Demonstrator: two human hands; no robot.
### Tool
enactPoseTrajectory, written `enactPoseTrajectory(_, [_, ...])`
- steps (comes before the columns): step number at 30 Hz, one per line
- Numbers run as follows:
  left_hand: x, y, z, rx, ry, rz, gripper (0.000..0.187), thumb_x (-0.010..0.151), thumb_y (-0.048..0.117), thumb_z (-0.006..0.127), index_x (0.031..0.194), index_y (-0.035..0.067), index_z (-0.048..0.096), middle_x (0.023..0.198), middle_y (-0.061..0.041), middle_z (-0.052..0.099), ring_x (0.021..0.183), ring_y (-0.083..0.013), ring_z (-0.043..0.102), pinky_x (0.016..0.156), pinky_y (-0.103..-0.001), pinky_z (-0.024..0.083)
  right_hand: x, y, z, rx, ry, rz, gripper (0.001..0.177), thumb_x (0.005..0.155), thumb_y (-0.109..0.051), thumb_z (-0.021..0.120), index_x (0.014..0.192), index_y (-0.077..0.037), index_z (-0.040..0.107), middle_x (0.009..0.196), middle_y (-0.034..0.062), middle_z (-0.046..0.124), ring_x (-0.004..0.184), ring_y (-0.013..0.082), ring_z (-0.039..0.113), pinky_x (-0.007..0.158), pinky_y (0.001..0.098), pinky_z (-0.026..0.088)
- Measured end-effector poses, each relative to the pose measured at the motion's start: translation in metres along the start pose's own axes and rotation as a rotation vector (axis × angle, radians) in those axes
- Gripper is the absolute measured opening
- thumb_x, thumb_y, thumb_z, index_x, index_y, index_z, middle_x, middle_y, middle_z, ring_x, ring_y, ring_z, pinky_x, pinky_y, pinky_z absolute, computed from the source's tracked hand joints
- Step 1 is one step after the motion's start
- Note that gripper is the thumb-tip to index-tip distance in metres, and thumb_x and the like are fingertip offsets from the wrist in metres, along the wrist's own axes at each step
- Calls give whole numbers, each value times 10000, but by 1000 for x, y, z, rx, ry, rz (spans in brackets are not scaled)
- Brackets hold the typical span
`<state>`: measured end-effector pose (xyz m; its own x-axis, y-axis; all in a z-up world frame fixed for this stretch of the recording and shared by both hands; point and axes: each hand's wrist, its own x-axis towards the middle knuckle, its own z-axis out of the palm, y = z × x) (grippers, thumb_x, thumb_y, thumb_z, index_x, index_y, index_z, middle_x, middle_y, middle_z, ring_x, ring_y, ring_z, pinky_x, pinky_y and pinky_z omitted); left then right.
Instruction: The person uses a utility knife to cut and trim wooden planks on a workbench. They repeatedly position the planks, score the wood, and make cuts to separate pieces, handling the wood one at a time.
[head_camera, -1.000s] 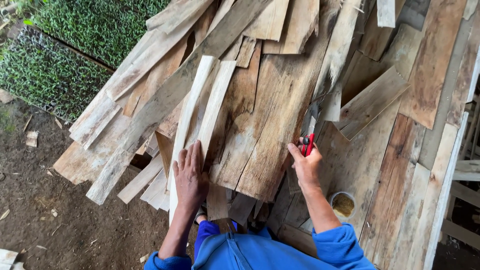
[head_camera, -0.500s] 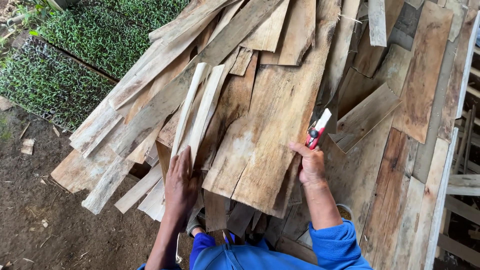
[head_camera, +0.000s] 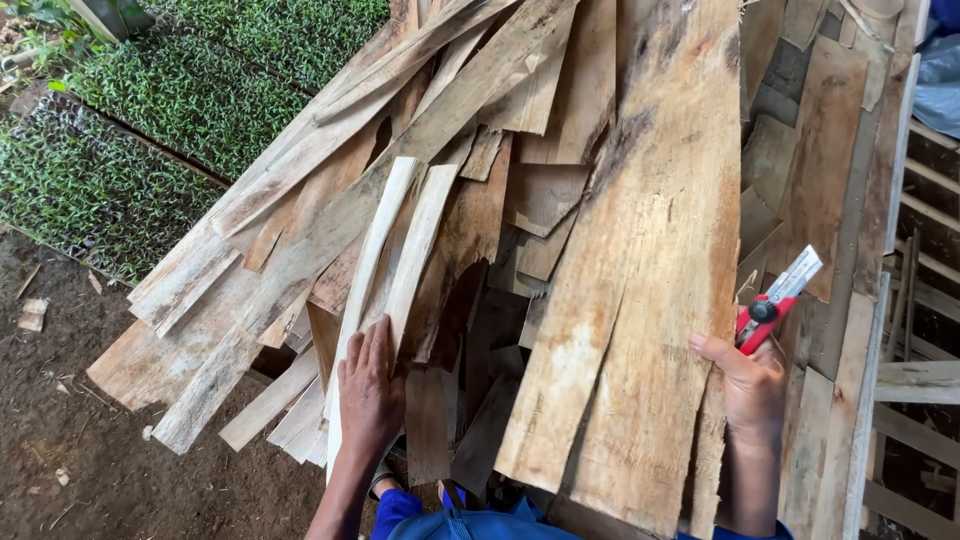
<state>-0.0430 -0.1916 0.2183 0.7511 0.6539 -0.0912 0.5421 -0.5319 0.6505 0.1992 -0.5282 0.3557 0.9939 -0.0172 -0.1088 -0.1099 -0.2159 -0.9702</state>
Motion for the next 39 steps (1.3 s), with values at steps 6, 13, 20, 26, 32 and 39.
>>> enactPoseTrajectory(6, [2,-14,20,72,-1,34,829,883,208,643,1627,243,277,1641,-78,392,1534,-404,268,1156,-647,246,-42,-73,4,-237,31,-15,643,745,-95,690,1372,-41,564,1547,101,534,1443,244,492,1221,322,354])
enactPoseTrajectory(13, [-5,-6,40,253,27,117,925,768,89,550,1639,173,251,1630,-136,390,1537,-435,258,1172,-682,235,-30,-63,-18,-227,6,-178,622,721,-132,696,1305,-12,518,1524,105,420,1454,272,407,1248,397,307])
enactPoseTrajectory(20, [-10,8,33,214,31,179,871,920,506,563,1652,209,195,1696,-146,205,1564,-389,152,1208,-665,67,-19,-43,-6,57,35,-223,569,740,-93,718,1293,-138,587,974,-108,504,878,101,552,820,178,490])
enactPoseTrajectory(26, [-5,49,-19,-938,-98,-35,654,996,348,489,1591,115,353,1666,-192,354,1531,-296,347,1222,-469,263,-19,-33,110,687,-70,36,537,749,-67,702,1280,-107,638,1135,44,693,1057,254,686,1007,357,547])
enactPoseTrajectory(32, [7,25,-29,-1872,-219,-548,796,949,575,400,1471,-18,494,1469,-211,552,1323,-356,538,1112,-470,413,-2,57,189,373,-52,372,288,741,-168,792,1009,-64,790,915,55,782,808,175,726,803,261,581])
enactPoseTrajectory(39, [21,-12,-16,-1616,-175,-554,537,900,75,655,1423,-3,563,1263,-130,685,1052,-209,654,869,-326,535,1,94,204,93,-64,343,240,699,-286,851,885,-137,823,894,-17,812,994,190,753,1114,335,457])
